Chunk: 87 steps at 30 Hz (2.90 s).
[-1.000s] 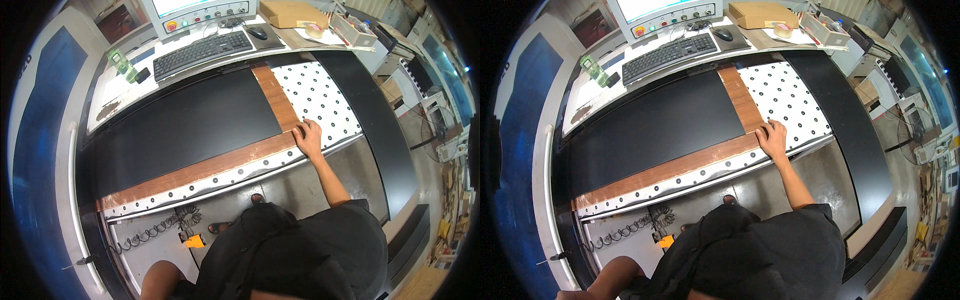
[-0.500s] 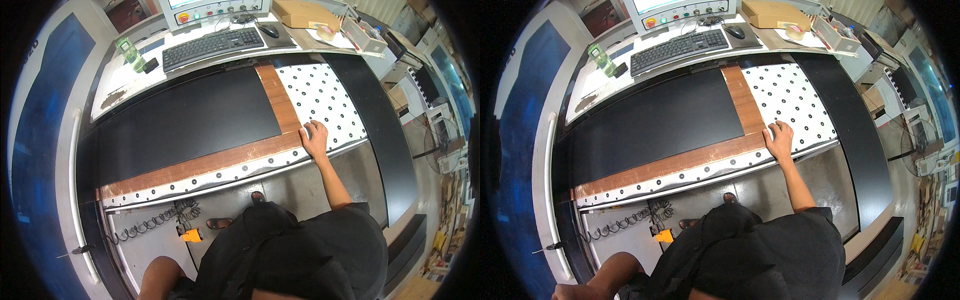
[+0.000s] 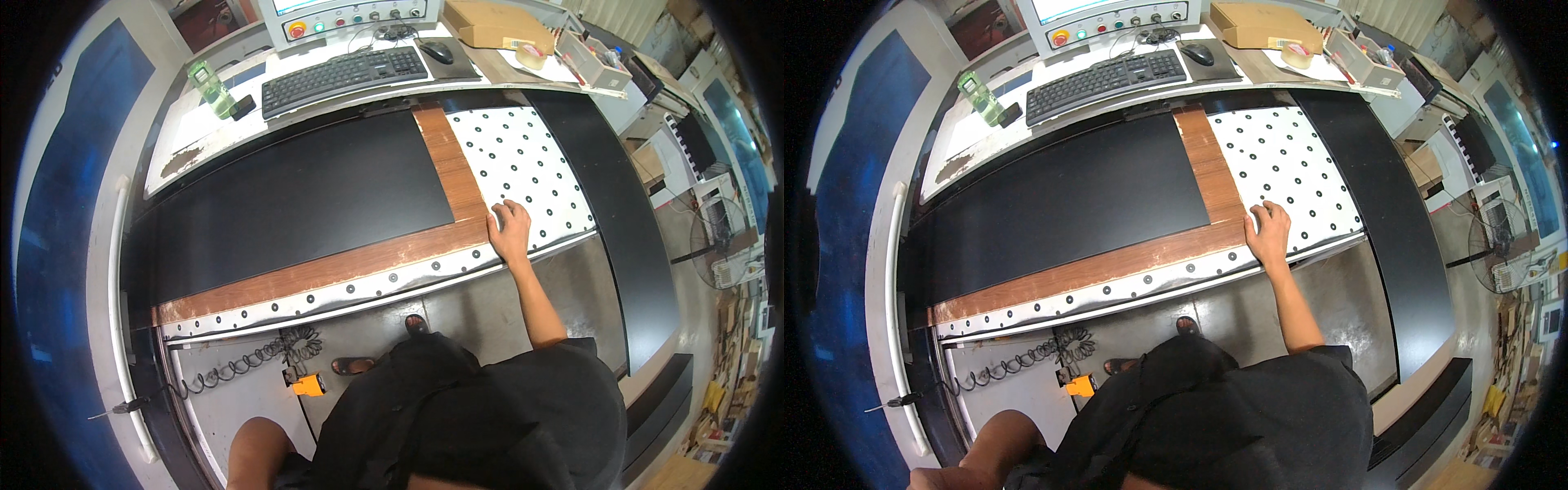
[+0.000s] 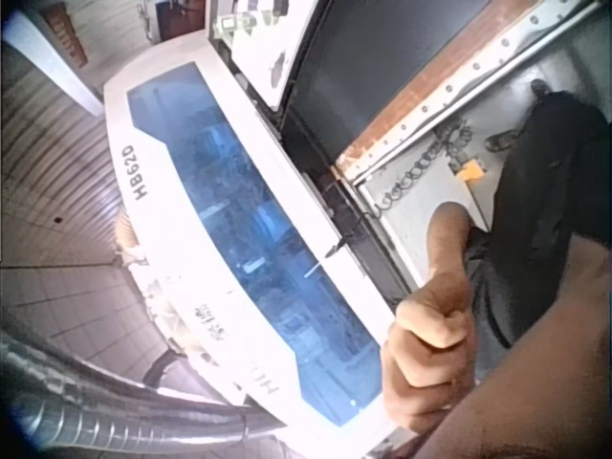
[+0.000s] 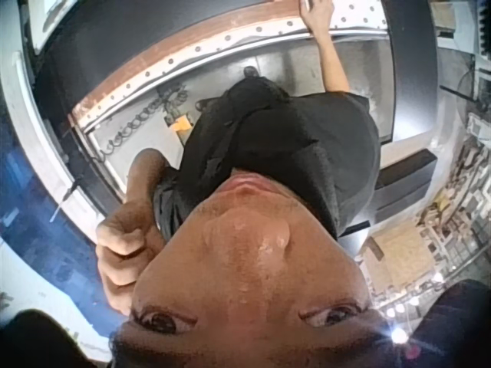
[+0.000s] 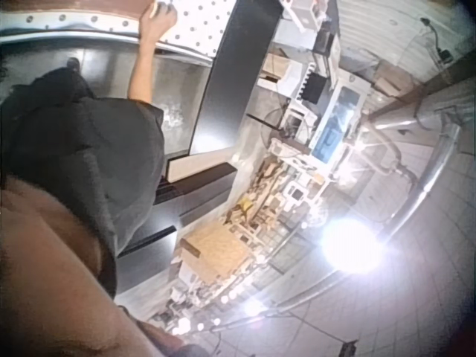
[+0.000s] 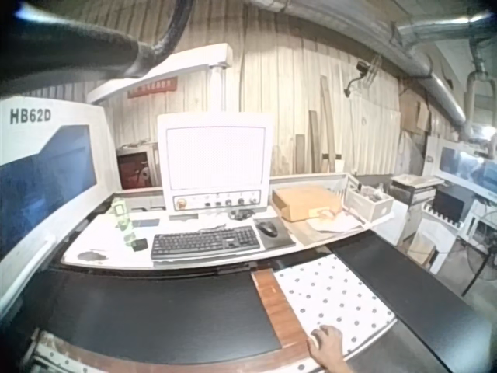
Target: The person picks up black wooden panels from a stack, places them on the bed of a processing machine, and uses an air duster tool to clean the surfaces.
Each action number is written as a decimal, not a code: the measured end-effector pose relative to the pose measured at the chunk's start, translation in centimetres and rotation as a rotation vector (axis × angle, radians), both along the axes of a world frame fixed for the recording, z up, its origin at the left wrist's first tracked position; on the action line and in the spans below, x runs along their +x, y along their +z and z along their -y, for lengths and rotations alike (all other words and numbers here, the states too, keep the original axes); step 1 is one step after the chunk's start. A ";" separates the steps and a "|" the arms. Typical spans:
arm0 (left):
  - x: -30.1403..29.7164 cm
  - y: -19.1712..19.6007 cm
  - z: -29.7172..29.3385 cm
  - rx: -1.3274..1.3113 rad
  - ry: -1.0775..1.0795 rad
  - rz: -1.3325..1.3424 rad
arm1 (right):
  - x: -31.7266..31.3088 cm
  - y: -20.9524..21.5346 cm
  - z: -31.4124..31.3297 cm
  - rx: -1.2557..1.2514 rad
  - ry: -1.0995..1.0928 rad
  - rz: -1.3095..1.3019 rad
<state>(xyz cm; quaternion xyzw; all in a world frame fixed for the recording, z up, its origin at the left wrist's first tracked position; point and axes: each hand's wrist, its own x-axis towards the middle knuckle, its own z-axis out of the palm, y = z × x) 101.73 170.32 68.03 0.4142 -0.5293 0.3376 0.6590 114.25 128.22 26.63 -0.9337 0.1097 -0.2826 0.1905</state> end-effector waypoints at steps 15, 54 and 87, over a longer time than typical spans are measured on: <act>0.5 0.4 0.7 0.075 -0.013 0.073 | 0.0 0.3 -0.1 -0.005 -0.004 -0.006; -0.9 -19.3 -25.6 -0.768 0.280 -0.870 | 1.6 6.5 -39.9 0.300 0.999 0.015; -19.1 -17.4 -41.6 -1.059 1.045 -0.533 | -8.5 23.8 -81.6 0.562 2.413 -0.467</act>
